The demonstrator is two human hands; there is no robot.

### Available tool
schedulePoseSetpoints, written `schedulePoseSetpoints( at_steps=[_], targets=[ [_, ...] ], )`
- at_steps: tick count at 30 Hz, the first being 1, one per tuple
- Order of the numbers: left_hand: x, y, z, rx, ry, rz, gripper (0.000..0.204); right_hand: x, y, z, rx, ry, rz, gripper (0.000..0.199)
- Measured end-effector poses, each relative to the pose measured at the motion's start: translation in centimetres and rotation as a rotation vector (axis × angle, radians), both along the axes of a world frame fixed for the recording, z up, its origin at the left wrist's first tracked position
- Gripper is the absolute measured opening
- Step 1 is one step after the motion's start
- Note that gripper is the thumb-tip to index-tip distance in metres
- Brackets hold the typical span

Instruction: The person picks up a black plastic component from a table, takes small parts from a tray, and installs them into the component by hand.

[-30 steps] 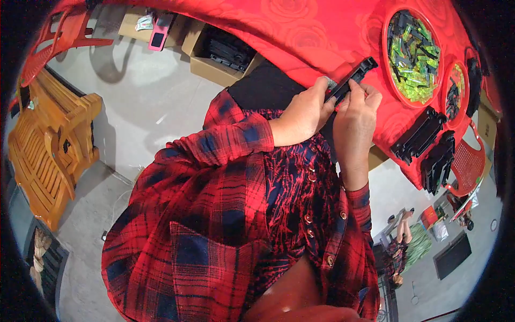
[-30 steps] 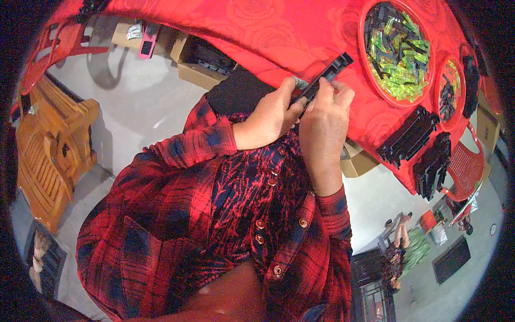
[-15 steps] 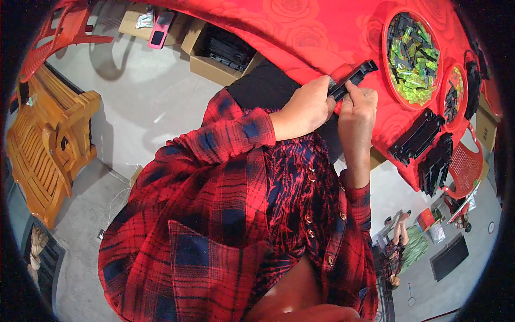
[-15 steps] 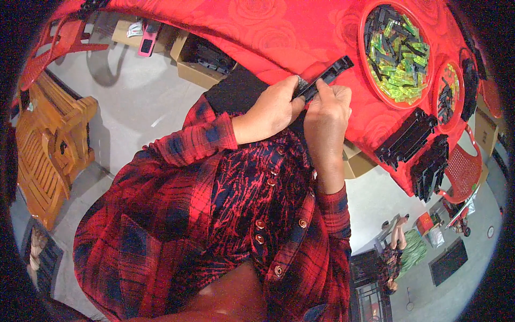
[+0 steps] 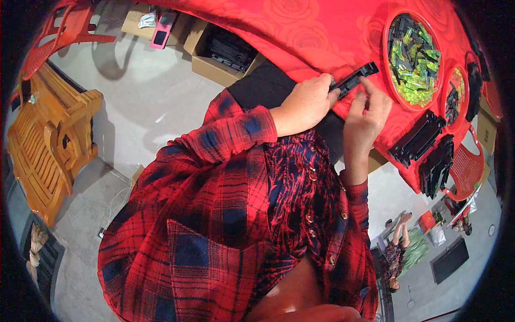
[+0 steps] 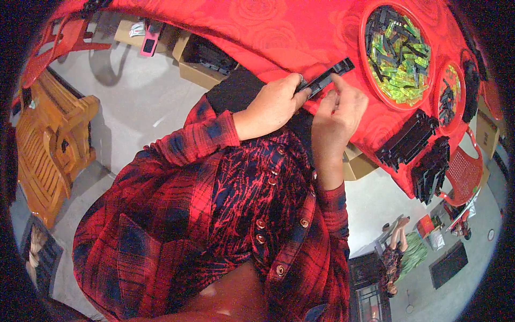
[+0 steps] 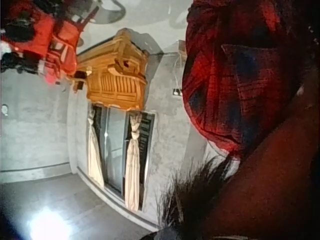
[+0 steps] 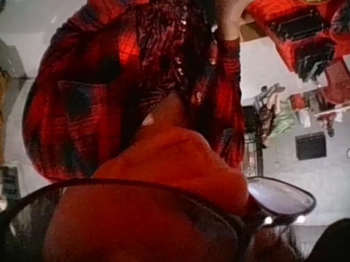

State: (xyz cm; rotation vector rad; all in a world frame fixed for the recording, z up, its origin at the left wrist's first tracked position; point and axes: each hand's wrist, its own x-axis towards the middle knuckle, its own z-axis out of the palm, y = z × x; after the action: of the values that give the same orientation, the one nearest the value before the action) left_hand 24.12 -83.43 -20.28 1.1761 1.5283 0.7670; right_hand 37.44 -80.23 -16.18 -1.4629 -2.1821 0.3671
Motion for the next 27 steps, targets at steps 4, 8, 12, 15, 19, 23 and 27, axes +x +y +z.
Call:
schedulePoseSetpoints(
  at_steps=[4, 8, 12, 15, 19, 23, 27],
  targets=[
    [0.1, -0.5, 0.0, 0.073, -0.033, -0.014, 0.022, 0.3, 0.1, -0.6, -0.03, 0.013, -0.18, 0.044],
    [0.1, -0.9, -0.3, 0.089, -0.124, 0.007, 0.021, 0.4, 0.2, -0.8, -0.547, 0.522, -0.272, 0.049],
    [-0.6, -0.6, 0.8, -0.066, -0.263, -0.002, 0.02, 0.3, 0.4, 0.0, -0.668, 0.7, -0.227, 0.048],
    [-0.5, -0.5, 0.6, -0.119, -0.292, -0.009, 0.019, 0.0, 0.5, 0.4, -0.632, 0.597, -0.164, 0.048],
    [-0.2, -0.5, 0.3, -0.167, -0.341, 0.015, 0.02, -0.5, -0.2, 0.2, -0.502, 0.533, -0.203, 0.047],
    [-0.2, -0.6, 1.6, -0.205, -0.505, 0.089, 0.022, -0.3, -0.6, 0.0, -0.414, 0.495, -0.216, 0.045],
    [-0.2, -0.8, 1.6, -0.176, -0.521, 0.129, 0.023, -0.4, -0.8, -0.2, -0.353, 0.455, -0.224, 0.045]
  ],
)
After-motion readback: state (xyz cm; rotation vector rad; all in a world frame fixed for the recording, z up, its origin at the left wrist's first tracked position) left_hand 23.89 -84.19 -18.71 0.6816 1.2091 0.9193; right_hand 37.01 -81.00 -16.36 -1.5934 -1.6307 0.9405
